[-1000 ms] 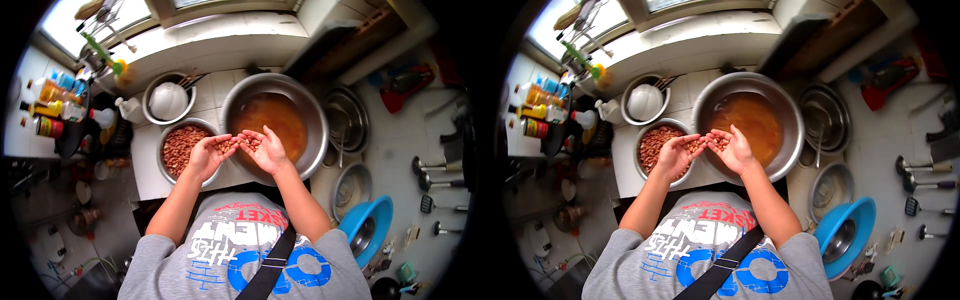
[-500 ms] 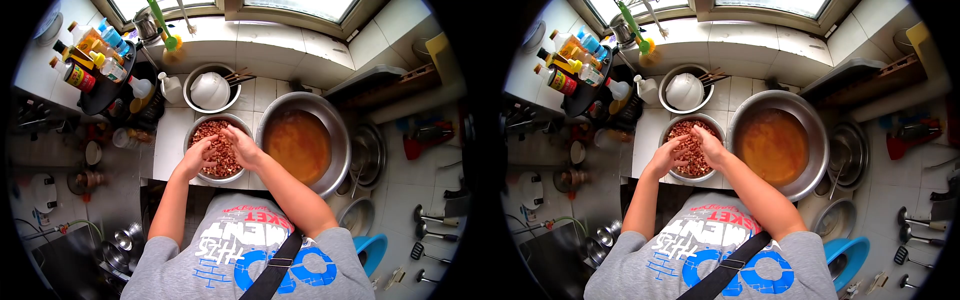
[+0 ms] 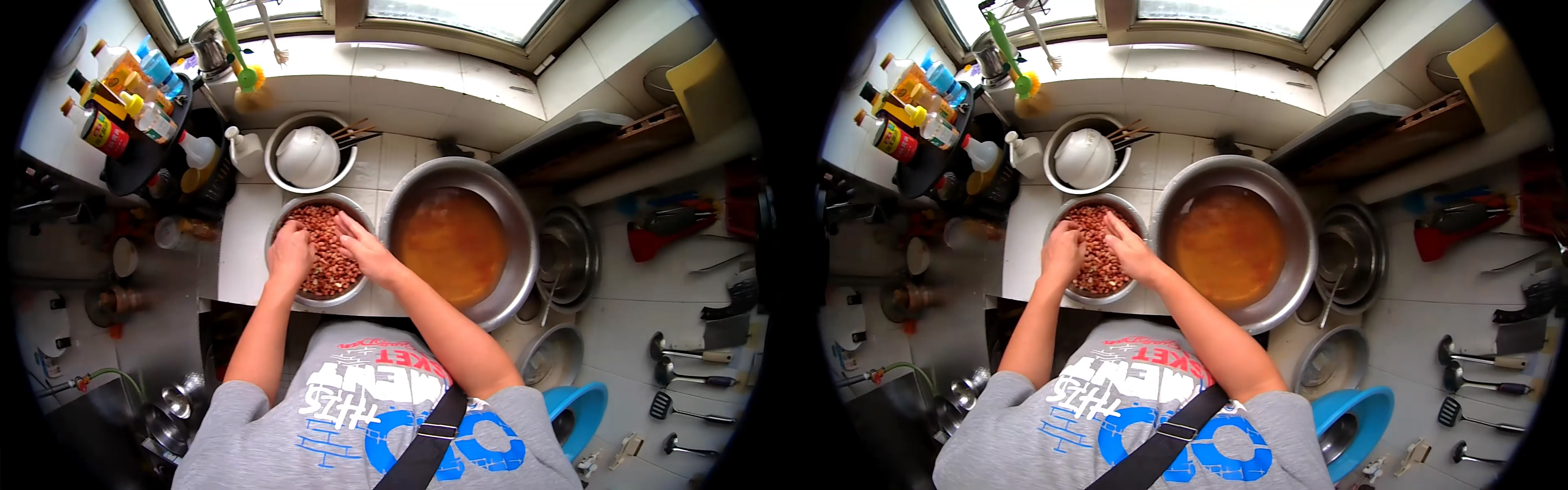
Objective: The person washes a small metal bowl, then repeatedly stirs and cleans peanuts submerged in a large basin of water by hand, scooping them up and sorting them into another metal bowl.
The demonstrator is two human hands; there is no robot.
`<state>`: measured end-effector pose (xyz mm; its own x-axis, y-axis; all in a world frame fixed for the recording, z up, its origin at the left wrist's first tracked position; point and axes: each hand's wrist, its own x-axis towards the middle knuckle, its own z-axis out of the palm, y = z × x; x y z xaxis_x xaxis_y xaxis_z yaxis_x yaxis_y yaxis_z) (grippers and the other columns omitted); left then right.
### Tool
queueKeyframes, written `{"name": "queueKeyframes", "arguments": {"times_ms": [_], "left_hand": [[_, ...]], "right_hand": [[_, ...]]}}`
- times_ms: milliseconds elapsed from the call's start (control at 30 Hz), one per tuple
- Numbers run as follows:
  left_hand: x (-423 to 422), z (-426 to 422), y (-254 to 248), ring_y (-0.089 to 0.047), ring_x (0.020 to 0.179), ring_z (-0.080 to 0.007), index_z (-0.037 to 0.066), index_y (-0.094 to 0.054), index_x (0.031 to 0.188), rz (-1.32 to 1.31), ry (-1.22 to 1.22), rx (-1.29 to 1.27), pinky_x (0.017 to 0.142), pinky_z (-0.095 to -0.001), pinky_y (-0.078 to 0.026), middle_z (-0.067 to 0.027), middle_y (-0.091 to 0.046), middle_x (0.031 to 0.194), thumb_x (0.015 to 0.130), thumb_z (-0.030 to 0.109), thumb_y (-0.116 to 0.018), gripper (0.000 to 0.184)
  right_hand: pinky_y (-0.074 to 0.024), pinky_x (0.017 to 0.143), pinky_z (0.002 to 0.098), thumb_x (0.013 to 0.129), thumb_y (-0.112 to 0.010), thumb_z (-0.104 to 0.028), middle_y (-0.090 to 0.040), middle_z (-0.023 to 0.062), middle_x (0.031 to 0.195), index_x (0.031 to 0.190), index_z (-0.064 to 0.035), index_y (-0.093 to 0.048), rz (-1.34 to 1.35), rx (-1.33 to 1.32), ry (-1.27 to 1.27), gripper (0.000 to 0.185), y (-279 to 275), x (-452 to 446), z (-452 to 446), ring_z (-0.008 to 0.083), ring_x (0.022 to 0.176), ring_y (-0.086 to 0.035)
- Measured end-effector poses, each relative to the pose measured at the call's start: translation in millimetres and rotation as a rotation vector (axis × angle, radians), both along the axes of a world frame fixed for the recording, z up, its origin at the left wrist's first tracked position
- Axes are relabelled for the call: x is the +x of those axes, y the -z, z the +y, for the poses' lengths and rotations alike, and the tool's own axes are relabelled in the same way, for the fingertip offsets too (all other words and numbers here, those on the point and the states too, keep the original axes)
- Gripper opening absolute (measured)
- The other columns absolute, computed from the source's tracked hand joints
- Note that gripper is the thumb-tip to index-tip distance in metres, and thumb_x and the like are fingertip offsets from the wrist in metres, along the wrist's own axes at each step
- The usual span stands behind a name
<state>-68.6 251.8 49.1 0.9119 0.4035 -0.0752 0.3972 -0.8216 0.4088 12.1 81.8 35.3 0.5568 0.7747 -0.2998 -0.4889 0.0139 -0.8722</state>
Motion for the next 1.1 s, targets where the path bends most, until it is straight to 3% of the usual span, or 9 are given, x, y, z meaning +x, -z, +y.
{"name": "queueKeyframes", "arguments": {"times_ms": [67, 100, 133, 267, 367, 533, 700, 867, 1100], "left_hand": [[6, -6, -2, -0.065, 0.096, -0.0323, 0.003, -0.069, 0.082, -0.024, -0.015, 0.017, 0.081, -0.0464, -0.055, -0.0116, -0.063, 0.104, 0.083, 0.018, -0.072, 0.015], [11, -11, 0, -0.065, 0.094, -0.0328, 0.003, -0.069, 0.082, -0.072, -0.009, 0.025, 0.080, -0.0461, -0.055, -0.0120, -0.063, 0.103, 0.083, 0.017, -0.072, 0.014], [16, -14, 0, -0.065, 0.092, -0.0332, 0.003, -0.068, 0.083, -0.121, -0.003, 0.037, 0.079, -0.0457, -0.055, -0.0124, -0.063, 0.101, 0.083, 0.016, -0.072, 0.013], [43, -45, -12, -0.064, 0.086, -0.0347, 0.002, -0.064, 0.084, -0.465, 0.249, -0.097, 0.075, -0.0437, -0.054, -0.0147, -0.062, 0.096, 0.084, 0.013, -0.069, 0.012], [68, -78, -6, -0.064, 0.086, -0.0334, 0.002, -0.062, 0.089, -0.479, 0.503, -0.161, 0.072, -0.0422, -0.054, -0.0120, -0.061, 0.097, 0.085, 0.011, -0.067, 0.011], [122, -134, 37, -0.065, 0.094, -0.0327, 0.000, -0.062, 0.098, -0.082, 0.758, 0.061, 0.075, -0.0417, -0.057, -0.0176, -0.060, 0.109, 0.084, 0.015, -0.063, 0.020], [171, -179, 97, -0.060, 0.110, -0.0261, -0.002, -0.054, 0.133, 0.187, 0.686, 0.242, 0.082, -0.0373, -0.057, -0.0177, -0.054, 0.131, 0.089, 0.021, -0.057, 0.049], [193, -193, 114, -0.050, 0.123, -0.0302, 0.005, -0.046, 0.143, 0.078, 0.750, 0.228, 0.093, -0.0431, -0.052, -0.0173, -0.047, 0.138, 0.086, 0.024, -0.060, 0.061], [195, -207, 93, -0.046, 0.127, -0.0335, 0.016, -0.049, 0.141, 0.158, 0.875, 0.169, 0.099, -0.0488, -0.046, -0.0170, -0.045, 0.139, 0.082, 0.033, -0.070, 0.065]], "right_hand": [[-0.0456, 0.105, 0.0341, 0.104, -0.048, -0.013, -0.042, 0.0144, 0.152, 0.150, 0.0003, -0.037, -0.079, 0.015, -0.004, 0.050, 5, 6, -15, 0.0228, 0.138, -0.046], [-0.0540, 0.090, 0.0302, 0.102, -0.051, -0.011, -0.060, 0.0110, 0.133, 0.136, 0.0022, -0.054, -0.131, 0.000, 0.117, 0.036, 1, 4, -22, 0.0198, 0.117, -0.063], [-0.0555, 0.083, 0.0289, 0.102, -0.050, -0.010, -0.064, 0.0112, 0.125, 0.127, 0.0026, -0.060, -0.191, -0.094, 0.152, 0.030, -10, 8, -33, 0.0189, 0.107, -0.067], [-0.0536, 0.075, 0.0261, 0.098, -0.055, -0.010, -0.070, 0.0055, 0.109, 0.110, -0.0033, -0.067, -0.291, -0.315, 0.516, 0.018, 20, 45, -100, 0.0131, 0.095, -0.068], [-0.0528, 0.079, 0.0277, 0.095, -0.059, -0.009, -0.070, 0.0041, 0.102, 0.110, -0.0047, -0.067, -0.702, -0.630, 0.579, 0.018, 75, 90, -171, 0.0130, 0.093, -0.066], [-0.0469, 0.101, 0.0416, 0.088, -0.061, -0.015, -0.055, 0.0179, 0.131, 0.128, -0.0058, -0.056, -0.848, -1.147, 0.402, 0.041, 85, 123, -224, 0.0319, 0.116, -0.059], [-0.0369, 0.112, 0.0468, 0.087, -0.064, -0.019, -0.038, 0.0226, 0.152, 0.143, -0.0105, -0.045, -0.963, -1.177, 0.165, 0.060, 98, 140, -230, 0.0405, 0.139, -0.038], [-0.0334, 0.112, 0.0539, 0.086, -0.070, -0.028, -0.029, 0.0233, 0.155, 0.147, -0.0179, -0.042, -1.039, -1.210, 0.067, 0.068, 91, 144, -213, 0.0434, 0.142, -0.031], [-0.0387, 0.107, 0.0526, 0.078, -0.077, -0.023, -0.042, 0.0197, 0.142, 0.141, -0.0144, -0.049, -1.106, -1.129, -0.088, 0.069, 81, 131, -228, 0.0389, 0.132, -0.041]]}}
